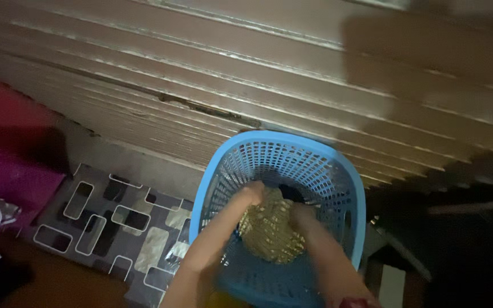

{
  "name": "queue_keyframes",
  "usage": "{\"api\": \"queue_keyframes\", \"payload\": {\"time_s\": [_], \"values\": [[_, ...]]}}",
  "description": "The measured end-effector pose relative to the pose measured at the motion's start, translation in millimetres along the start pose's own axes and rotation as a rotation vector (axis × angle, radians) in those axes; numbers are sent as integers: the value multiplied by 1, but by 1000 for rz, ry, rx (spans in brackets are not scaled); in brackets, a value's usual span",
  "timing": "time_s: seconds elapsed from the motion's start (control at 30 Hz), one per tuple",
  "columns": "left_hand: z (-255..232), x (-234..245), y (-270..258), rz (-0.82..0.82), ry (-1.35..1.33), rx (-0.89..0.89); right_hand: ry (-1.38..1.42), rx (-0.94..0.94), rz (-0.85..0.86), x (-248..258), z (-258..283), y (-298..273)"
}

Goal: The person takes clothes from a blue laundry basket, places them on hangers, and hangs them in a wardrobe. The person handles a pink shirt and a yellow striped shirt, placing each on a hanger and arranging them among other clothes in the wardrobe.

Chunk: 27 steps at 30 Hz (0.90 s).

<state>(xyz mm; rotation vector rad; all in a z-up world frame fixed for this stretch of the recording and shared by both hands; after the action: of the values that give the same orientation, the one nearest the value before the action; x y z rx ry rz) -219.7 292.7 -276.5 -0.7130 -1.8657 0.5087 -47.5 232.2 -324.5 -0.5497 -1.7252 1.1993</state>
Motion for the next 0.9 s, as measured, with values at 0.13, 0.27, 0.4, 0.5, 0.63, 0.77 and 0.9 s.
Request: {"api": "queue_keyframes", "payload": {"time_s": [0.13,0.27,0.4,0.5,0.63,0.77,0.9], "values": [[10,-1,8,-67,-125,19,67,83,29,13,9,16],[17,-10,13,-39,-49,79,368,337,-155,66,17,4],[3,-7,4,3,-4,-1,710,478,-258,132,-3,-48],[-11,11,-16,97,-43,-37,821,477,-468,171,-33,-114],[-35,39,-52,167,-309,-146,1195,675,-515,191,-56,-184],[-41,50,-76,32,-932,77,1487,781,-717,181,-80,-220],[-59,79,-100,-180,-1480,-169,1326,404,-1037,155,-99,-242]]}}
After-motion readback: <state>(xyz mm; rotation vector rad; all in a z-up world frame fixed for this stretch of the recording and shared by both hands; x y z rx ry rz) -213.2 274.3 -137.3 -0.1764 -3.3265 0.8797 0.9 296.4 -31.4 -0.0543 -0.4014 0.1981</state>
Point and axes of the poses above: each hand's wrist, its own y-axis towards the middle knuckle, its own x-axis out of the back of the hand, z = x × y, the point moved 7 cm from there along y, towards the middle knuckle, and after that the axes turned 10 degrees about -y, right-handed, at the moved point
